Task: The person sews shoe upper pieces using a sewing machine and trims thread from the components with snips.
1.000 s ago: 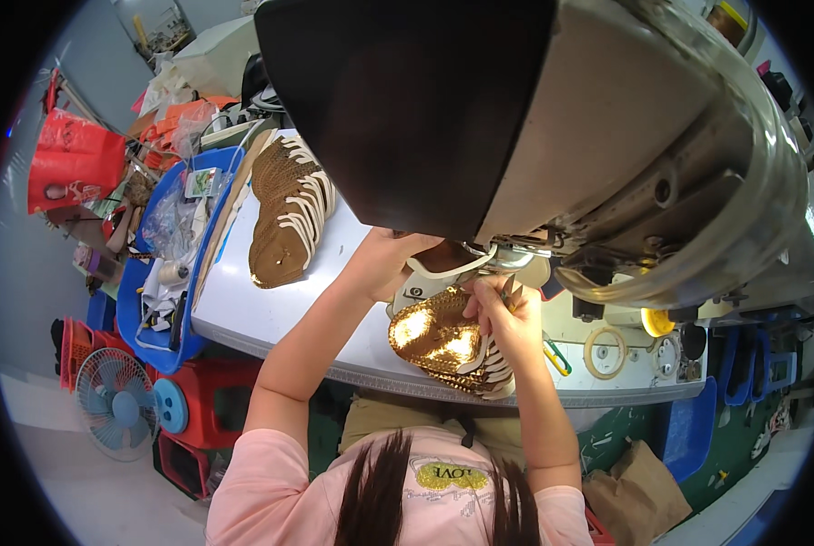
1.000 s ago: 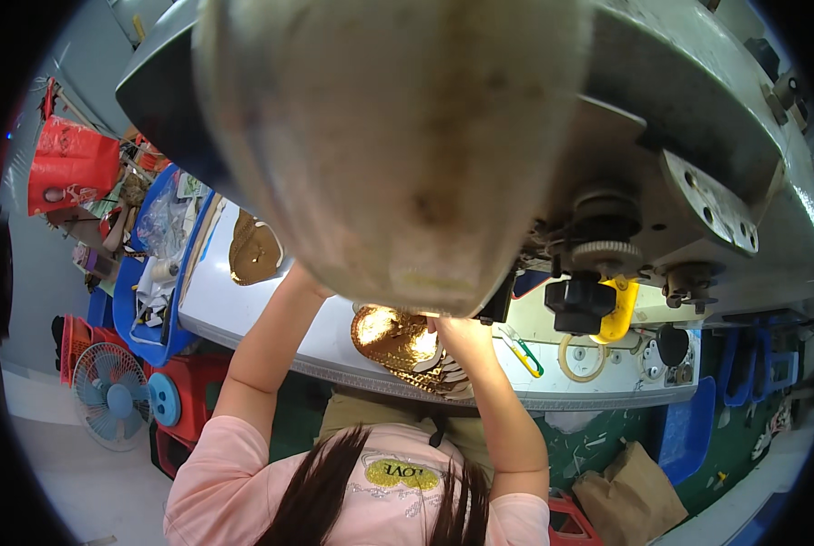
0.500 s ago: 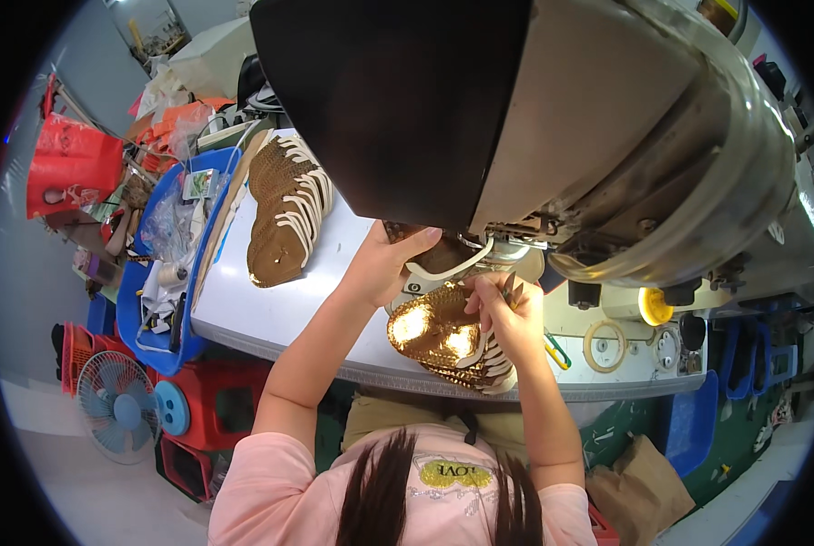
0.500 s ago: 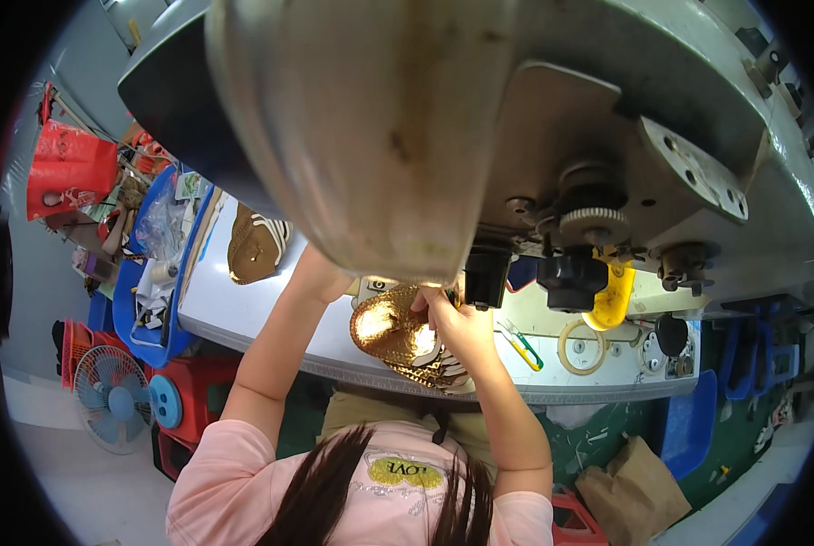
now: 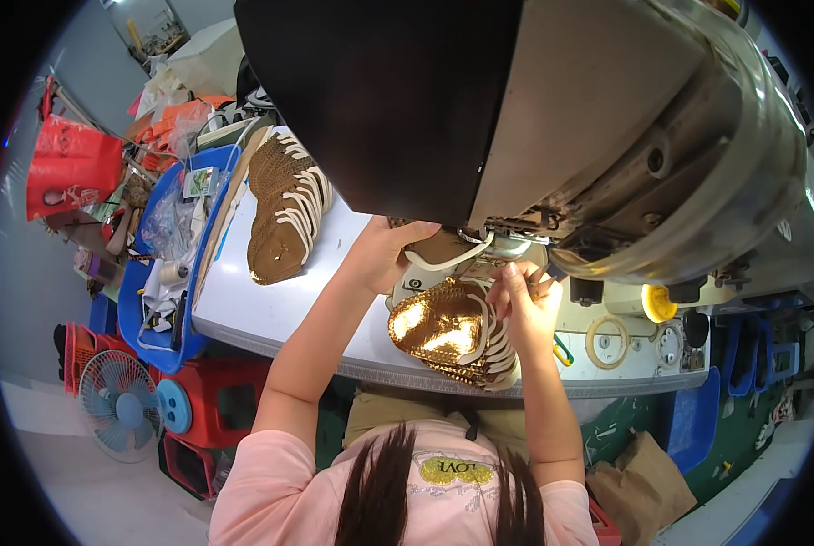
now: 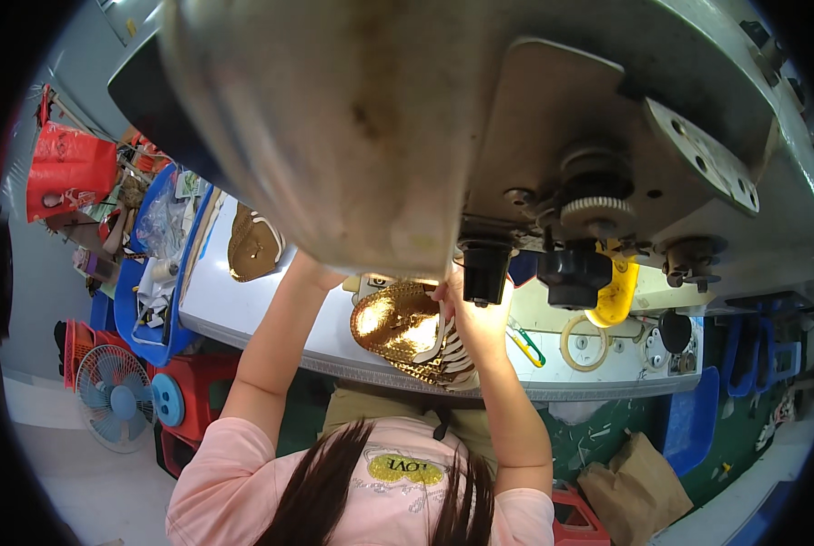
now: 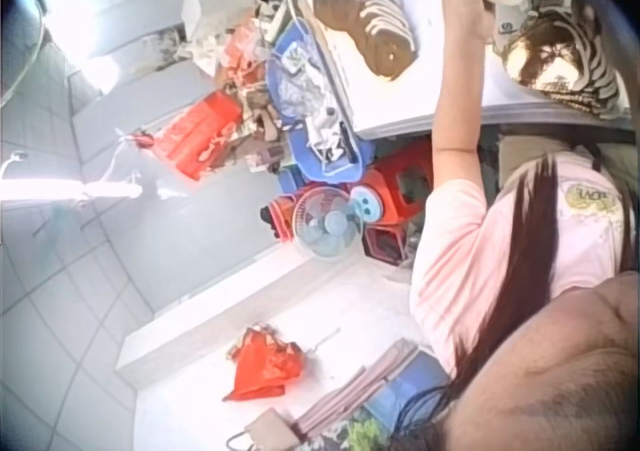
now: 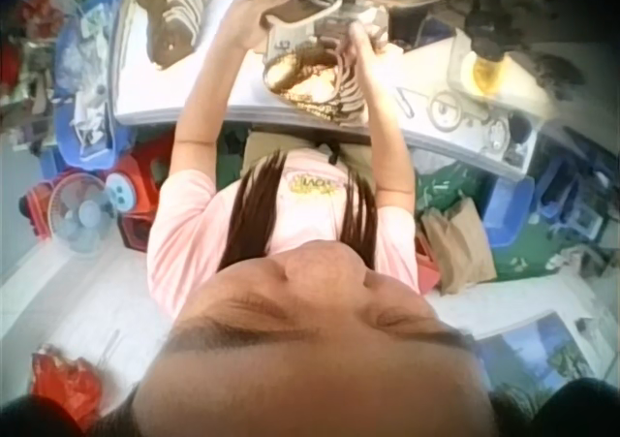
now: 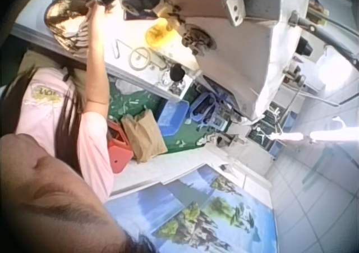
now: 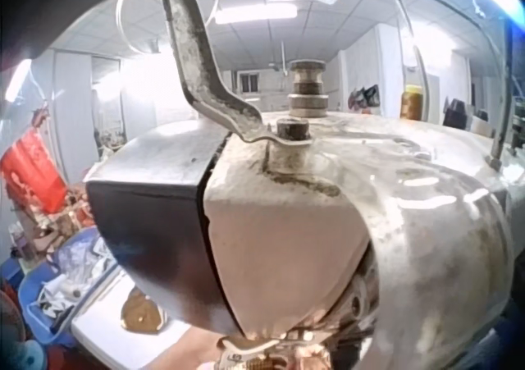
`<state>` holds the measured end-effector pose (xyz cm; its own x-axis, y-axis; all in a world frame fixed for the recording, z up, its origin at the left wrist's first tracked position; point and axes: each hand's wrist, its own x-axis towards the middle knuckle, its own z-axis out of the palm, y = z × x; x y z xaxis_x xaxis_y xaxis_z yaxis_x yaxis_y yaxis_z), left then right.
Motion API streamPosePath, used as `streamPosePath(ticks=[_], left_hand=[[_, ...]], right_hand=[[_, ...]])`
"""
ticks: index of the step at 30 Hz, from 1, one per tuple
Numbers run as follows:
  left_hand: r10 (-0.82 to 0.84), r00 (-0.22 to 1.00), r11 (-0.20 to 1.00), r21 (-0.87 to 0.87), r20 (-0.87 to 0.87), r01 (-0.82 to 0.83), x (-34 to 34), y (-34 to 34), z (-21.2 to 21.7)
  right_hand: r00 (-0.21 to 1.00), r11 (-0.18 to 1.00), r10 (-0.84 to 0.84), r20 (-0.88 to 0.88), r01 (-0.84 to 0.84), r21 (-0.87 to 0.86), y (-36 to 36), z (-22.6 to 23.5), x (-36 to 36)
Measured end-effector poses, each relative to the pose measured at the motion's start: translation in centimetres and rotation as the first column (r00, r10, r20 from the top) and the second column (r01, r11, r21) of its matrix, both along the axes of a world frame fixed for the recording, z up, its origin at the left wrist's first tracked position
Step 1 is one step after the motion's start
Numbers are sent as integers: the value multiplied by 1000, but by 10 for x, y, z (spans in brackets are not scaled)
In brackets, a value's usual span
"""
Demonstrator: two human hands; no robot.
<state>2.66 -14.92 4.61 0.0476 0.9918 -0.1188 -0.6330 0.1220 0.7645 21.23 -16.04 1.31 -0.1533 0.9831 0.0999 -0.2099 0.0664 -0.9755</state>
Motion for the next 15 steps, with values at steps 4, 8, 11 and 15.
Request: streamPosePath(ticks=[4, 8, 11, 15], left_hand=[[2, 999, 999, -44, 50, 0, 1, 2, -8], [39, 997, 994, -102, 68, -32, 3, -2, -4], [-2, 997, 996, -91, 77, 9, 0, -2, -8], [51, 995, 993, -106, 82, -42, 3, -2, -8]], right_hand=[[985, 998, -59, -159, 62, 20, 8, -13, 5], [940, 992, -122, -317, 122, -19, 15, -15, 8], [909, 989, -145, -392, 135, -52, 12, -18, 4], [974, 983, -181, -133, 181, -14, -3, -18, -6]])
